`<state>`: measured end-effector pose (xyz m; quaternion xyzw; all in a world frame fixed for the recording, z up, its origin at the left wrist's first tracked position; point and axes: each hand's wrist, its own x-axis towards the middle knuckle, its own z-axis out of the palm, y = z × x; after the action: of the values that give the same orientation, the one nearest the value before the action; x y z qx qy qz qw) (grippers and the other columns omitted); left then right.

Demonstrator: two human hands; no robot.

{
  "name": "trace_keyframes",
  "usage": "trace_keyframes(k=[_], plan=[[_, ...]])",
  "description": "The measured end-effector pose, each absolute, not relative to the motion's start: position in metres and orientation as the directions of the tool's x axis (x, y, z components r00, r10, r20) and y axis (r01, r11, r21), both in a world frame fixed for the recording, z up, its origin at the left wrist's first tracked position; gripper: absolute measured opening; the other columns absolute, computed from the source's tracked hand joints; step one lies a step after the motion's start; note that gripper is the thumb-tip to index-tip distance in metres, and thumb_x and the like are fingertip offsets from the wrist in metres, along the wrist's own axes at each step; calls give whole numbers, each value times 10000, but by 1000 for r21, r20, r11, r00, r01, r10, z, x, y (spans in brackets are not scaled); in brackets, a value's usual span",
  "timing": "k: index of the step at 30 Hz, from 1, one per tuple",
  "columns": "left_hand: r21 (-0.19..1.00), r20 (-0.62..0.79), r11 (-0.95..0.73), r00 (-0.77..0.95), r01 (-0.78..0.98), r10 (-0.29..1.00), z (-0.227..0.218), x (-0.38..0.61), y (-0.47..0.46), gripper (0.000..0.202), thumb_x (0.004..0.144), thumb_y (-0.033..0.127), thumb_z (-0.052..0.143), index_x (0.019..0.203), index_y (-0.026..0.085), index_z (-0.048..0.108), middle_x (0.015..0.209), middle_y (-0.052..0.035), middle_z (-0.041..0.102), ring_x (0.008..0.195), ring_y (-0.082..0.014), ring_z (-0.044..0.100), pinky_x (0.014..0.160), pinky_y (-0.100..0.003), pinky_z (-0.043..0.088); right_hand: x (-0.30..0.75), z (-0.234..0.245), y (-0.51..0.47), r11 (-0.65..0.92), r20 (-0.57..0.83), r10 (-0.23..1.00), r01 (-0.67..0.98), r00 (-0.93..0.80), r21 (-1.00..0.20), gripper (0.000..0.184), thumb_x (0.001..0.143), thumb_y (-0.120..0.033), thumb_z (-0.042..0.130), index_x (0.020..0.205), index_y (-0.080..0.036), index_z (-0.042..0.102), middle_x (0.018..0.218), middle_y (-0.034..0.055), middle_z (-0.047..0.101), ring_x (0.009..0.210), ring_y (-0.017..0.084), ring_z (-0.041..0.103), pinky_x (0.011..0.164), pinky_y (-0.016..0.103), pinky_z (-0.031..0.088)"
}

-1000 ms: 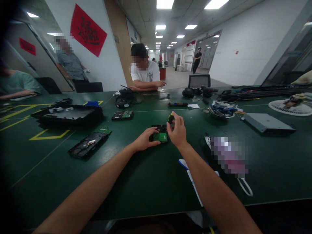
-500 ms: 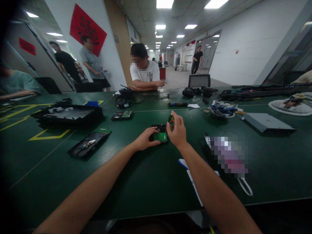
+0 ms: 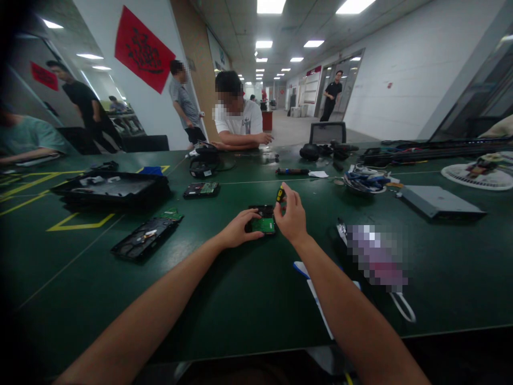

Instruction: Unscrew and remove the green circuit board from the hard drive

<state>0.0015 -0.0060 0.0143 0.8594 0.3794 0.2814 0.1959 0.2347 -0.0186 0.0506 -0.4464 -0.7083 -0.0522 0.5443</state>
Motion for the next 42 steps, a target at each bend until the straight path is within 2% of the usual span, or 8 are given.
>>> trace_keyframes(k=[5,11,17,23,30,35,42], plan=[[554,333,-631,550,543,766,14,1,-5,650,797,553,816,1326,227,624,1539,-142,507,1486,-334,414,1226,-519,362,234,51,-19,588,818,576,690,10,-422,641,941,-256,600,1544,-244,384,1315,148,568,948,235,662,716,399,667],[558,333,-625,542,546,771,11,1,-4,645,798,558,816,1323,235,626,1535,-143,512,1482,-335,418,1217,-535,371,234,53,-20,597,815,579,686,-10,-415,641,959,-229,559,1566,-246,355,1341,160,562,991,245,665,761,415,672],[559,325,-625,550,544,769,14,1,-6,649,796,550,820,1329,236,622,1541,-141,506,1485,-341,414,1221,-540,363,235,53,-19,582,817,576,698,9,-418,634,954,-275,595,1550,-254,380,1270,143,571,926,236,654,705,411,669],[558,333,-627,545,544,769,14,1,-6,647,796,538,822,1332,237,622,1543,-137,503,1482,-336,420,1225,-523,361,234,51,-18,590,818,576,691,1,-416,642,952,-236,568,1561,-249,367,1314,151,567,985,246,656,748,416,671],[549,321,-629,557,550,766,14,0,-5,643,809,557,806,1330,229,620,1542,-144,502,1483,-331,416,1224,-526,361,235,52,-18,592,820,572,685,14,-425,629,958,-291,606,1544,-247,383,1302,153,558,895,221,667,705,407,668],[555,331,-630,551,544,766,13,1,-5,651,804,557,809,1333,231,616,1542,-144,501,1480,-332,419,1220,-525,365,234,51,-18,605,819,574,673,2,-426,638,966,-260,572,1566,-246,355,1353,166,550,960,237,673,748,417,676],[559,326,-626,550,544,769,14,1,-6,649,802,557,810,1338,246,617,1545,-137,501,1486,-336,413,1218,-540,365,234,52,-20,590,813,582,675,26,-443,636,954,-296,612,1546,-263,382,1308,147,558,896,223,671,692,406,668]])
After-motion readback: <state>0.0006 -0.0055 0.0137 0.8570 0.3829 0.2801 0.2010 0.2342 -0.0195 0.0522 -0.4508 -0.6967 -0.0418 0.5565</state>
